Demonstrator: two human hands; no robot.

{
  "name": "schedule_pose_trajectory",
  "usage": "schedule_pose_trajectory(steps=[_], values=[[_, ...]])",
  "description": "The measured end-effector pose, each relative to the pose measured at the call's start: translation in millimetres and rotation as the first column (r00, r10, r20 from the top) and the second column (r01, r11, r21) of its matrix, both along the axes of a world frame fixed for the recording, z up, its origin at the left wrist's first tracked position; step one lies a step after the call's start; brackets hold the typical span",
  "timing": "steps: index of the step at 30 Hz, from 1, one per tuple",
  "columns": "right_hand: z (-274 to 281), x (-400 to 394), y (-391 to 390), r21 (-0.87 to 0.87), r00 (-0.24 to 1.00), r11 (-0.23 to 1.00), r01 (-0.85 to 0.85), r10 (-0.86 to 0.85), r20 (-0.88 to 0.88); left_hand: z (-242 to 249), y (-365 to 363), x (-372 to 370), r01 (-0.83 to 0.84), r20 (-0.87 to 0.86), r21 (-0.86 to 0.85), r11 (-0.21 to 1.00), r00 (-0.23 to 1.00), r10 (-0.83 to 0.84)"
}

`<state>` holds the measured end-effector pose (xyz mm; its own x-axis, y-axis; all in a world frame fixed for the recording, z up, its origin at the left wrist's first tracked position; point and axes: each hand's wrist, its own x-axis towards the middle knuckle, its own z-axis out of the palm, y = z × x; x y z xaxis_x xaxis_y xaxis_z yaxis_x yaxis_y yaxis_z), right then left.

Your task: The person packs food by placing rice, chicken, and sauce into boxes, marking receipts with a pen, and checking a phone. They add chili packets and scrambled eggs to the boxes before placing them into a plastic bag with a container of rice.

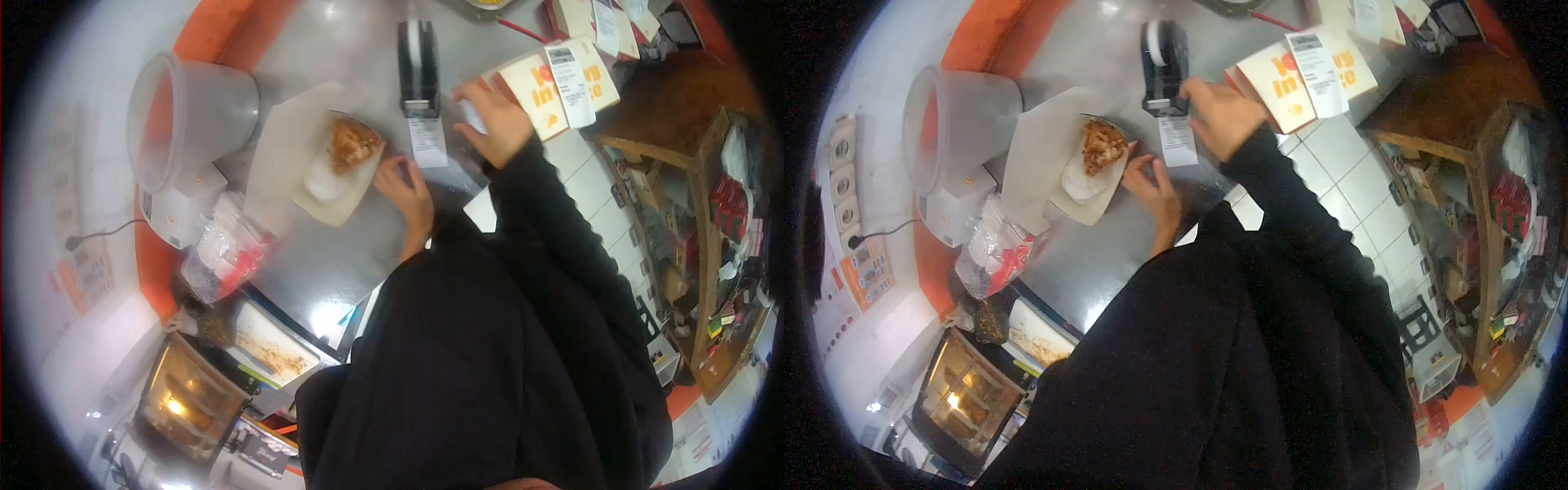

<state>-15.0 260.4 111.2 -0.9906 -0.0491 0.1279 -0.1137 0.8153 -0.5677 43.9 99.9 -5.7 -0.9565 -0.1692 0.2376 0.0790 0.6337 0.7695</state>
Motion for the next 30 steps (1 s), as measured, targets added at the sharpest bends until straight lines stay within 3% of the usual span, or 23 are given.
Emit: schedule_pose_trajectory(steps=[1, 2, 3, 6, 8, 10, 11, 13, 15, 17, 19, 21, 23, 25, 27, 29, 30], values=[[9, 14, 21, -0.144, 0.990, 0.989, -0.014, -0.006, -0.140, 14, 3, -2, -0.091, -0.007, 0.059, 0.994, 0.996, 0.092], [20, 29, 46, -0.236, 1.000, 0.972, 0.015, -0.020, -0.016, 27, 8, -8, -0.181, -0.019, 0.122, 0.976, 0.983, 0.185], [30, 47, 72, -0.322, 0.995, 0.946, 0.050, -0.017, 0.102, 36, 10, -16, -0.166, -0.038, 0.185, 0.968, 0.984, 0.176], [36, 92, 152, -0.359, 0.963, 0.896, 0.261, -0.217, 0.157, 84, 33, -48, -0.244, -0.174, 0.260, 0.934, 0.940, 0.294], [31, 120, 208, -0.321, 0.919, 0.863, 0.389, -0.338, 0.205, 130, 63, -72, -0.388, -0.319, 0.322, 0.864, 0.814, 0.485], [29, 140, 266, -0.222, 0.876, 0.850, 0.478, -0.445, 0.184, 164, 85, -94, -0.301, -0.557, 0.234, 0.925, 0.738, 0.381], [32, 154, 297, -0.136, 0.851, 0.842, 0.522, -0.502, 0.153, 184, 109, -104, -0.276, -0.575, 0.215, 0.937, 0.740, 0.350], [45, 171, 351, -0.142, 0.760, 0.750, 0.646, -0.616, 0.207, 218, 161, -120, -0.182, -0.595, 0.150, 0.972, 0.768, 0.235], [44, 180, 404, -0.187, 0.724, 0.700, 0.689, -0.674, 0.149, 239, 210, -142, -0.089, -0.595, 0.103, 0.991, 0.793, 0.133], [54, 167, 440, -0.232, 0.713, 0.685, 0.691, -0.697, 0.068, 257, 258, -177, 0.379, -0.513, 0.089, 0.921, 0.810, -0.283], [60, 145, 469, -0.282, 0.705, 0.678, 0.679, -0.709, -0.008, 279, 338, -201, 0.496, -0.295, 0.063, 0.866, 0.838, -0.459], [70, 109, 489, -0.331, 0.781, 0.738, 0.588, -0.624, -0.005, 259, 405, -248, 0.707, -0.300, 0.066, 0.704, 0.687, -0.662], [74, 69, 513, -0.339, 0.824, 0.777, 0.531, -0.567, -0.009, 217, 465, -308, 0.841, -0.025, -0.177, 0.512, 0.516, -0.856], [69, 27, 536, -0.350, 0.848, 0.797, 0.492, -0.530, -0.016, 162, 526, -355, 0.839, 0.235, -0.435, 0.328, 0.457, -0.858], [76, -12, 557, -0.246, 0.858, 0.834, 0.494, -0.513, -0.015, 90, 585, -386, 0.739, 0.312, -0.663, 0.119, 0.417, -0.853], [68, -45, 586, -0.213, 0.898, 0.887, 0.410, -0.433, -0.075, 18, 633, -386, 0.649, 0.115, -0.688, 0.325, 0.539, -0.834], [65, -58, 597, -0.178, 0.901, 0.894, 0.411, -0.429, -0.073, 10, 640, -387, 0.611, 0.088, -0.751, 0.251, 0.469, -0.879]])
